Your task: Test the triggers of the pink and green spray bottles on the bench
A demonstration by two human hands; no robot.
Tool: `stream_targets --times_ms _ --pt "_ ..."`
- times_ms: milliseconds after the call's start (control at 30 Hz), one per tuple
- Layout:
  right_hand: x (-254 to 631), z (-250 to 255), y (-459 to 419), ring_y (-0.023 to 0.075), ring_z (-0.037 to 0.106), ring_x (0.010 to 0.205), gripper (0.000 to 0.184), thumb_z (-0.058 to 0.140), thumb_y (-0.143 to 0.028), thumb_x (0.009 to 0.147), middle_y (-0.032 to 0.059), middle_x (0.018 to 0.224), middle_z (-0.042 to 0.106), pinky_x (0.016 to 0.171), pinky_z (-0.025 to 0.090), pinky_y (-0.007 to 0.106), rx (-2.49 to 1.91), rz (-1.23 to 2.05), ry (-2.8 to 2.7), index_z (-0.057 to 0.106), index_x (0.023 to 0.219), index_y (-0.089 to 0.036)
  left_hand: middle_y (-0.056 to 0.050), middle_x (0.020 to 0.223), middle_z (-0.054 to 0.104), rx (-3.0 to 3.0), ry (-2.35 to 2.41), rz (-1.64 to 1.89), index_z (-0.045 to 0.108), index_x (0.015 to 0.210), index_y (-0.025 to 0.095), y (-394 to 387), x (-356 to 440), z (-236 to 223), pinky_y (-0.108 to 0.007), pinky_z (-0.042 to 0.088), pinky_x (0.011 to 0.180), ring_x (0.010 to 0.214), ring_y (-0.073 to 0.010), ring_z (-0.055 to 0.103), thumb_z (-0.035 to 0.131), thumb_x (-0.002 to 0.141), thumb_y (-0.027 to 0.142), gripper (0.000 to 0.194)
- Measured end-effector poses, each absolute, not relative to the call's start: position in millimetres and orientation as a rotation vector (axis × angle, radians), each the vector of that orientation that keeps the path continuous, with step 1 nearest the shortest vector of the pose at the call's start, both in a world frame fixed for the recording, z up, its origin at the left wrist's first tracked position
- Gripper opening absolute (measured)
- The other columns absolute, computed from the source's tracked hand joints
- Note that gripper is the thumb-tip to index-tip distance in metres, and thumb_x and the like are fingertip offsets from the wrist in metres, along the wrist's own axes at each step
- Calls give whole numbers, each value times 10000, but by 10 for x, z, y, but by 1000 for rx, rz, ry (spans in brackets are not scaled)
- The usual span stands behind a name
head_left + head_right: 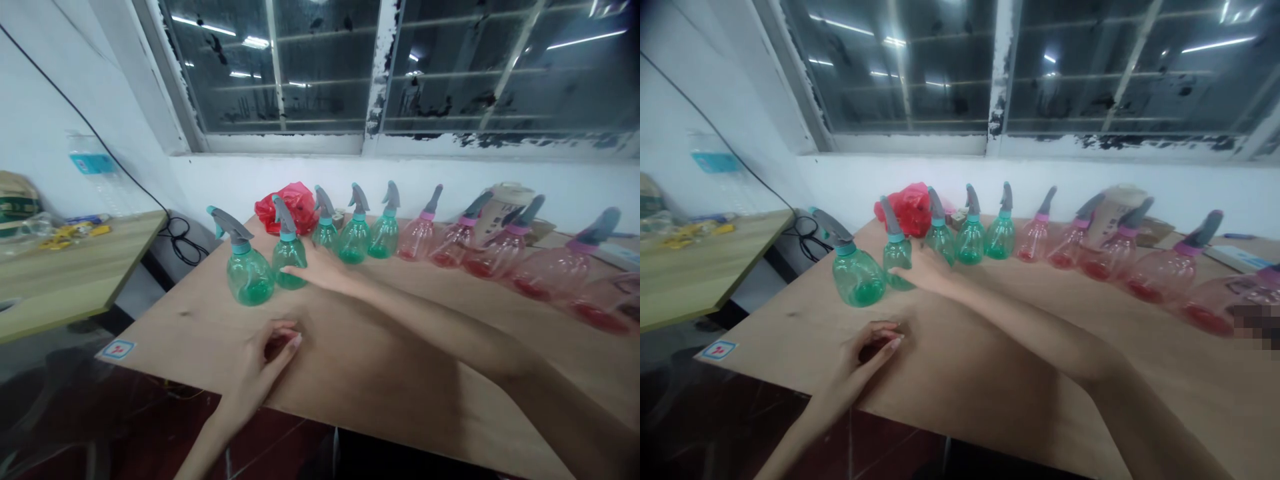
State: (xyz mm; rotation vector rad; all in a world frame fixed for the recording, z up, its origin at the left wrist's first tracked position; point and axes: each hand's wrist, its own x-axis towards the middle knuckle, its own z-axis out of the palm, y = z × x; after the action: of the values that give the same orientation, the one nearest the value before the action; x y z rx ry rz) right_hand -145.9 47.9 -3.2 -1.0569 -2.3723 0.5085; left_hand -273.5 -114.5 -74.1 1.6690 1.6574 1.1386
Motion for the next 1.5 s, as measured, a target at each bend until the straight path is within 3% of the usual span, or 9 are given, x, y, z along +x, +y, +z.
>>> stream_targets --times_ms 133,300,433,500,600,800,1100,1333,1500 --pt "-1521 -42 482 377 579 1102 798 614 -490 808 236 1331 502 814 477 422 -1024 538 -2370 270 1431 -129 -32 1019 675 1675 1657 1114 579 1056 233 -1148 -2740 -735 -384 513 879 971 -206 639 549 879 384 235" --pt "-1363 -59 446 338 581 1119 810 667 -477 781 191 1277 571 857 474 410 -970 613 -2317 301 1425 -149 -39 1016 678 1682 1683 1136 592 1034 232 -1144 -2736 -724 -405 513 886 964 -220 643 553 869 397 237" --pt "-1018 -36 558 245 657 959 479 621 -464 823 96 1105 679 798 509 362 -1031 640 -2165 547 1198 -176 -35 962 681 1669 1688 1151 597 1019 241 -1133 -2728 -707 -413 523 871 925 -218 649 557 856 427 250" --pt "-878 12 664 209 675 876 372 579 -451 853 75 1021 699 759 522 341 -1084 634 -2081 586 1098 -171 -37 980 678 1668 1698 1141 595 1016 246 -1126 -2742 -723 -413 521 870 938 -222 646 561 851 442 259" --pt "-827 102 818 233 655 960 420 604 -450 835 97 1072 681 814 512 362 -1152 538 -2031 559 1132 -156 -38 1007 675 1660 1731 1127 590 1031 251 -1113 -2772 -763 -414 519 865 956 -230 643 557 855 453 270" --pt "-1126 149 1000 335 555 1151 704 625 -548 781 212 1259 570 884 468 409 -1218 422 -2102 432 1279 -90 -35 946 686 1662 1772 1144 602 1013 234 -1112 -2767 -762 -393 530 834 902 -224 656 568 848 453 276" --pt "-895 87 846 357 585 1092 614 600 -524 800 172 1255 579 823 486 439 -1192 403 -2175 454 1267 -153 -49 936 691 1650 1792 1117 616 995 220 -1093 -2785 -711 -384 530 824 895 -233 659 573 839 455 285" --pt "-236 -75 326 348 601 1006 638 568 -625 776 163 1119 617 767 500 449 -1072 292 -2227 515 1194 -147 -74 994 663 1607 1699 1173 567 1035 192 -849 -2527 -683 -418 538 831 936 -250 653 586 808 503 386" --pt "234 -125 101 331 599 981 528 627 -529 753 166 1067 608 782 497 445 -1043 325 -2208 536 1081 -124 -151 1260 528 1731 1502 1294 443 1202 197 -489 -1802 -389 -512 461 959 1214 -313 500 682 723 475 604"
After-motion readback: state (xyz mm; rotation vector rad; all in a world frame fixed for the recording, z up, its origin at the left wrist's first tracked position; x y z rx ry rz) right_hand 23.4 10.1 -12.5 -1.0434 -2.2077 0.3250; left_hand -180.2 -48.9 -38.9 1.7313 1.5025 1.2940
